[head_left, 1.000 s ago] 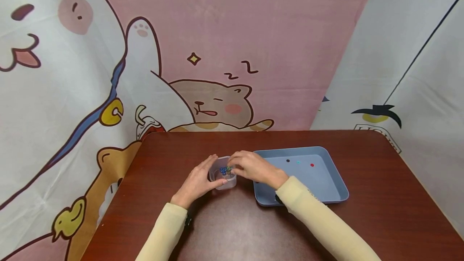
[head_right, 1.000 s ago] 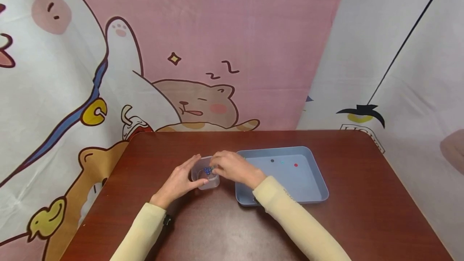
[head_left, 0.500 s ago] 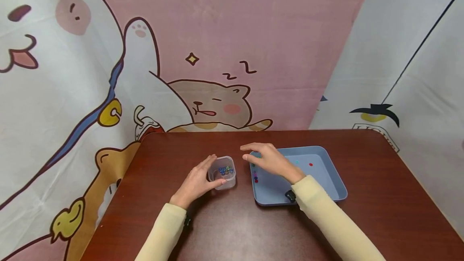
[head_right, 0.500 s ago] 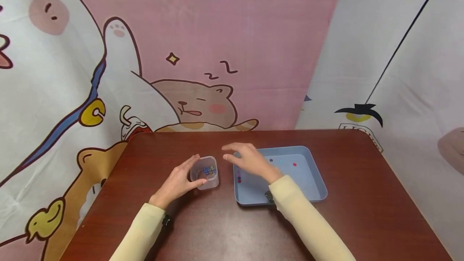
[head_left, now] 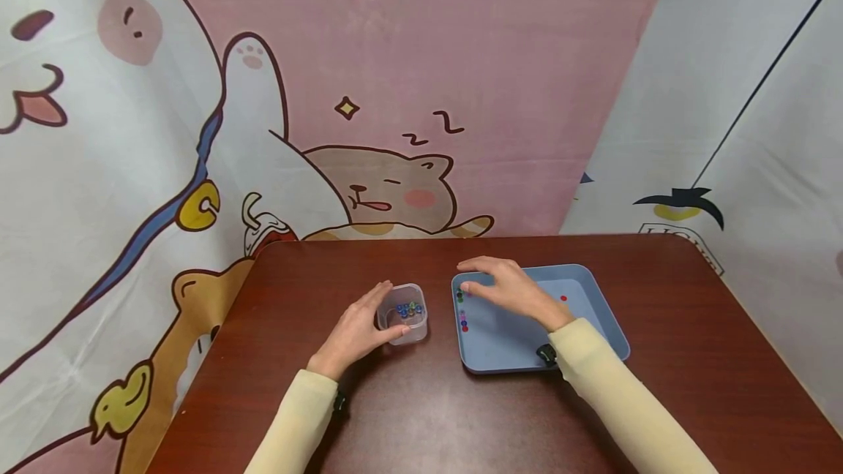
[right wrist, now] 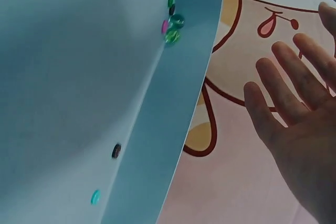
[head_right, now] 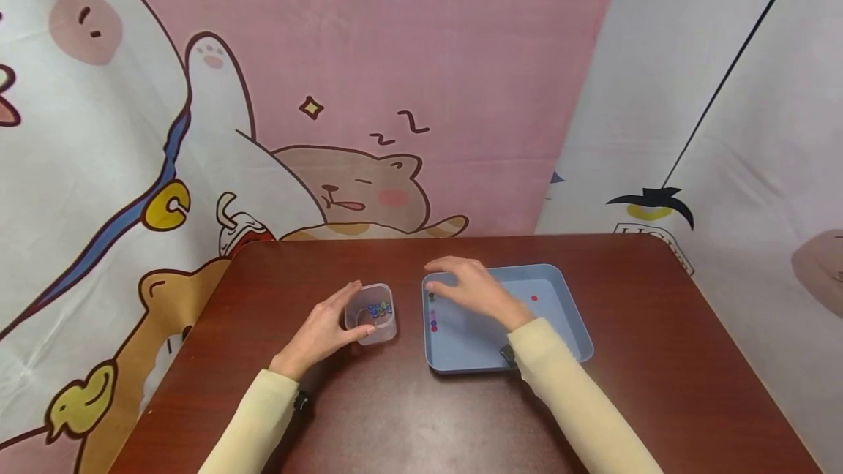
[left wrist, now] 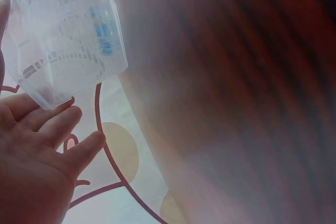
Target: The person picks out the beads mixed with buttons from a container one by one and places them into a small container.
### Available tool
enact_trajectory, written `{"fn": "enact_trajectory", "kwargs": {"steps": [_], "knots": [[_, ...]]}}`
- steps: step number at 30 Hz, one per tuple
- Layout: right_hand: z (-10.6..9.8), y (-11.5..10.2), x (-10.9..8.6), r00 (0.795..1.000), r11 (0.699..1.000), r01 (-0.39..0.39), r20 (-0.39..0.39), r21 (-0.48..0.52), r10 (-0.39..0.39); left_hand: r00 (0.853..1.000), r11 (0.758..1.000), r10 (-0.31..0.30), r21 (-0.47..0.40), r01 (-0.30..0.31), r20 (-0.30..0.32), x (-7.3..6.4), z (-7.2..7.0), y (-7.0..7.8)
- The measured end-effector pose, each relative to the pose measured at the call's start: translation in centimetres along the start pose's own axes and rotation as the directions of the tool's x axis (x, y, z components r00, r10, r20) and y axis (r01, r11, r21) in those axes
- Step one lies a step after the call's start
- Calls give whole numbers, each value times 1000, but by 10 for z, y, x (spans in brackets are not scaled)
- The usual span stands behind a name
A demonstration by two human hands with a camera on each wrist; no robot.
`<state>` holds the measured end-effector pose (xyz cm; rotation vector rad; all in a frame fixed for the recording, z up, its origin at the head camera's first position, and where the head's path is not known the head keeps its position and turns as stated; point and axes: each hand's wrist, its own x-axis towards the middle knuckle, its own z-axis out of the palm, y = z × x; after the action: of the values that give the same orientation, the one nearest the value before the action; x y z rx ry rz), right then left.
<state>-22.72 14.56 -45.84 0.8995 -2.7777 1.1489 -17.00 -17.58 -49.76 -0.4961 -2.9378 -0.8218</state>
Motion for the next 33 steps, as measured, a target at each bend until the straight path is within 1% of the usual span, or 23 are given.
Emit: {"fn": "enact_trajectory", "kwargs": {"steps": [5, 8, 11, 15, 22, 27, 33], "knots": [[-1, 8, 1, 1000, 998, -3, 21, -56, 5, 1000, 1000, 1, -1, -1, -1, 0, 0, 0], [1, 12, 1, 999, 995, -4, 53, -102, 9, 1000, 1000, -3, -1, 3, 2, 0, 0, 0], [3, 16, 1, 996, 992, -8, 89, -125, 19, 1000, 1000, -6, 0, 6, 5, 0, 0, 0], [7, 21, 1, 993, 992, -18, 117, -125, 32, 1000, 1000, -8, 1, 8, 8, 0, 0, 0], [13, 26, 1, 990, 993, -18, 138, -119, 35, 1000, 1000, -3, -5, 3, 6, 0, 0, 0], [16, 29, 2, 987, 991, -30, 155, -129, 50, 1000, 1000, -3, -10, 3, 1, -1, 1, -1], [20, 32, 4, 986, 988, -15, 163, -152, 40, 1000, 1000, -6, -20, 6, -5, -1, 1, -1]]}}
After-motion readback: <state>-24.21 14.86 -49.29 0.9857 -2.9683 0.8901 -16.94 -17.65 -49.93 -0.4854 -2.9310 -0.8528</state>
